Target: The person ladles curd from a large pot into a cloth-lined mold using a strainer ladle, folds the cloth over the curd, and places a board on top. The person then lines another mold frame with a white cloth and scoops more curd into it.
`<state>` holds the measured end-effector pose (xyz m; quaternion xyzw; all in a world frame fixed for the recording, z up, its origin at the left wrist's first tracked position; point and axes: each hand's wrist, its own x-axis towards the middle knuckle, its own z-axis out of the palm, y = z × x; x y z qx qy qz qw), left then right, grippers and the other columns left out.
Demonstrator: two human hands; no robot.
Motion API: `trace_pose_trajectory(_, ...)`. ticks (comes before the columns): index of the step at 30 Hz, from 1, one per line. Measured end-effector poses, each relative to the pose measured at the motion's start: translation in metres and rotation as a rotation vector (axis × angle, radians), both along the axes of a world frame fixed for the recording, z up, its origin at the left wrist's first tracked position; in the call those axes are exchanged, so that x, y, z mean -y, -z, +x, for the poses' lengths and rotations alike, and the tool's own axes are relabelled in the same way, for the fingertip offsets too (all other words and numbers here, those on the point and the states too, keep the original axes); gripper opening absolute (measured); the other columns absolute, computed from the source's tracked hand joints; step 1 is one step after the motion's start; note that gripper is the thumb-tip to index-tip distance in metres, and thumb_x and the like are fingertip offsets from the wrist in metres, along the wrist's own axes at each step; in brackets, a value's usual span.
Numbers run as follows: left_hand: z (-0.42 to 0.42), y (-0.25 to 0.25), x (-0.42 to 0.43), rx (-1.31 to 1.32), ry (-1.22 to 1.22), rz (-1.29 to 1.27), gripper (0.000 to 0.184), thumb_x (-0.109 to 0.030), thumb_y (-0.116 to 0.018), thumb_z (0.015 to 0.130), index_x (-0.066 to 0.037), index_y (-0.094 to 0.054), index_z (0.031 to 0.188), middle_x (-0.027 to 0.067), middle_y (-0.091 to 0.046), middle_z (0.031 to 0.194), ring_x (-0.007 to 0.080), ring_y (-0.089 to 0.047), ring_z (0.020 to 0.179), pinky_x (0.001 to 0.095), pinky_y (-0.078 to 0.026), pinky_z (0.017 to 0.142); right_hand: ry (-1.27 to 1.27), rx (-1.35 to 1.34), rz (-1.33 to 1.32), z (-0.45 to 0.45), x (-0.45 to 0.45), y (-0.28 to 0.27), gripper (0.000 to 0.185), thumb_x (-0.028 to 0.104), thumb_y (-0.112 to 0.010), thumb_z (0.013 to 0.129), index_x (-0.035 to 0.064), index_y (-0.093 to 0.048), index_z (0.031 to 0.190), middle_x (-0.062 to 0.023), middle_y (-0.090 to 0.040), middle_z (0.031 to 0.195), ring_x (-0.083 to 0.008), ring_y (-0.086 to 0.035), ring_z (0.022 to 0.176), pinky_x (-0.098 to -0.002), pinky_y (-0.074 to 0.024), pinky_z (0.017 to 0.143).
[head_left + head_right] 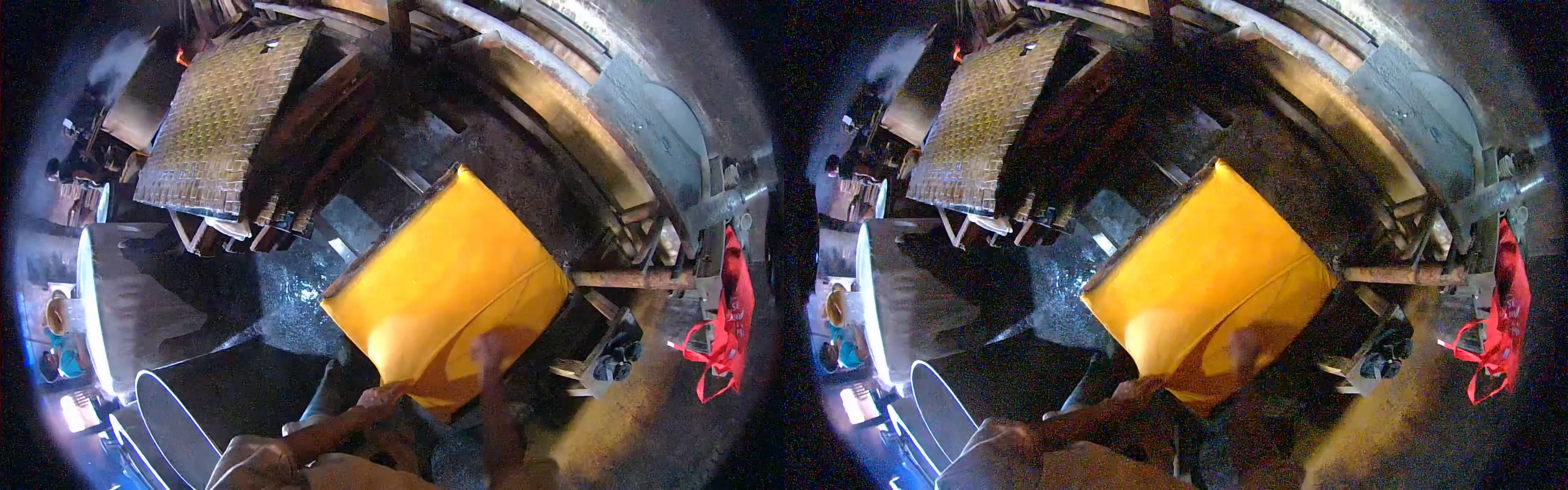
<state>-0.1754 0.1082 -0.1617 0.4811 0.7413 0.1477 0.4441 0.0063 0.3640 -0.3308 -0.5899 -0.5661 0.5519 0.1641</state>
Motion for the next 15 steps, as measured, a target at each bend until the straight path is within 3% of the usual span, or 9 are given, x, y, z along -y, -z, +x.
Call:
trace_pose_trajectory(3, -0.009, -0.021, -0.007, 0.019, 0.061, 0.161, 0.043, -0.015, -0.037, 0.083, -0.016, -0.035, 0.126, 0.0143, -0.056, 0.108, 0.0308, -0.059, 0.085, 0.0421, -0.050, 0.067, -0.138, 0.004, -0.077, -0.020, 0.157, -0.042, 0.027, 0.030, -0.057, 0.077, 0.0066, -0.053, 0.089, -0.0058, -0.053, 0.075, -0.0210, -0.052, 0.068, -0.0361, -0.0425, 0.062)
trace_pose_trajectory(4, -0.007, 0.000, -0.002, 0.013, 0.071, 0.168, 0.043, -0.015, -0.037, 0.083, -0.016, -0.035, 0.126, 0.0143, -0.056, 0.108, 0.0308, -0.059, 0.085, 0.0421, -0.050, 0.067, -0.161, 0.030, -0.091, -0.024, 0.193, -0.049, 0.027, 0.030, -0.058, 0.076, 0.0060, -0.054, 0.090, -0.0062, -0.053, 0.077, -0.0211, -0.052, 0.070, -0.0358, -0.0426, 0.063)
trace_pose_trajectory(5, 0.001, 0.041, 0.007, 0.047, 0.237, -0.108, 0.044, -0.015, -0.038, 0.083, -0.016, -0.033, 0.126, 0.0141, -0.058, 0.104, 0.0313, -0.060, 0.083, 0.0418, -0.050, 0.067, -0.170, 0.067, -0.092, -0.026, 0.220, -0.053, 0.028, 0.029, -0.059, 0.076, 0.0053, -0.054, 0.091, -0.0067, -0.053, 0.080, -0.0212, -0.052, 0.072, -0.0355, -0.0427, 0.063)
trace_pose_trajectory(7, 0.001, 0.035, 0.008, 0.075, 0.412, -0.380, 0.045, -0.015, -0.039, 0.083, -0.016, -0.032, 0.127, 0.0139, -0.059, 0.101, 0.0318, -0.060, 0.081, 0.0414, -0.050, 0.067, -0.170, 0.182, -0.095, -0.024, 0.246, -0.049, 0.030, 0.028, -0.060, 0.075, 0.0040, -0.054, 0.093, -0.0076, -0.054, 0.084, -0.0214, -0.051, 0.075, -0.0349, -0.0430, 0.065)
trace_pose_trajectory(9, -0.016, -0.027, 0.000, -0.039, 0.642, -0.236, 0.042, -0.016, -0.043, 0.081, -0.013, -0.039, 0.123, 0.0128, -0.061, 0.095, 0.0303, -0.060, 0.078, 0.0401, -0.050, 0.067, -0.263, 0.474, -0.116, -0.020, 0.251, -0.039, 0.033, 0.027, -0.062, 0.074, 0.0027, -0.055, 0.094, -0.0084, -0.055, 0.089, -0.0217, -0.051, 0.078, -0.0343, -0.0432, 0.066)
trace_pose_trajectory(10, -0.022, -0.037, 0.003, -0.081, 0.718, -0.179, 0.041, -0.016, -0.044, 0.081, -0.013, -0.041, 0.122, 0.0124, -0.062, 0.093, 0.0298, -0.061, 0.077, 0.0397, -0.050, 0.066, -0.494, 0.911, -0.105, -0.017, 0.249, -0.031, 0.035, 0.031, -0.062, 0.073, 0.0024, -0.056, 0.093, -0.0079, -0.055, 0.088, -0.0220, -0.051, 0.075, -0.0332, -0.0426, 0.066)
trace_pose_trajectory(11, -0.028, -0.014, 0.020, 0.021, 0.465, 0.185, 0.039, -0.017, -0.048, 0.079, -0.010, -0.047, 0.117, 0.0115, -0.062, 0.089, 0.0275, -0.061, 0.073, 0.0374, -0.050, 0.064, -0.479, 0.914, -0.095, -0.007, 0.252, -0.018, 0.035, 0.031, -0.062, 0.073, 0.0024, -0.056, 0.093, -0.0079, -0.055, 0.088, -0.0220, -0.051, 0.075, -0.0332, -0.0426, 0.066)
trace_pose_trajectory(13, -0.061, 0.008, 0.035, 0.120, 0.207, 0.562, 0.036, -0.018, -0.052, 0.077, -0.008, -0.052, 0.112, 0.0105, -0.063, 0.085, 0.0253, -0.061, 0.069, 0.0351, -0.050, 0.061, 0.046, 0.376, 0.169, 0.012, 0.252, 0.007, 0.039, 0.039, -0.059, 0.073, 0.0024, -0.058, 0.086, -0.0042, -0.055, 0.074, -0.0215, -0.051, 0.066, -0.0337, -0.0430, 0.063)
trace_pose_trajectory(15, -0.106, 0.013, 0.047, 0.496, -0.116, 0.140, 0.032, -0.022, -0.056, 0.076, -0.007, -0.058, 0.105, 0.0084, -0.062, 0.083, 0.0192, -0.061, 0.070, 0.0312, -0.049, 0.063, 0.026, 0.400, 0.232, 0.007, 0.238, -0.013, 0.035, 0.036, -0.060, 0.073, 0.0034, -0.058, 0.086, -0.0026, -0.053, 0.071, -0.0208, -0.051, 0.064, -0.0332, -0.0436, 0.061)
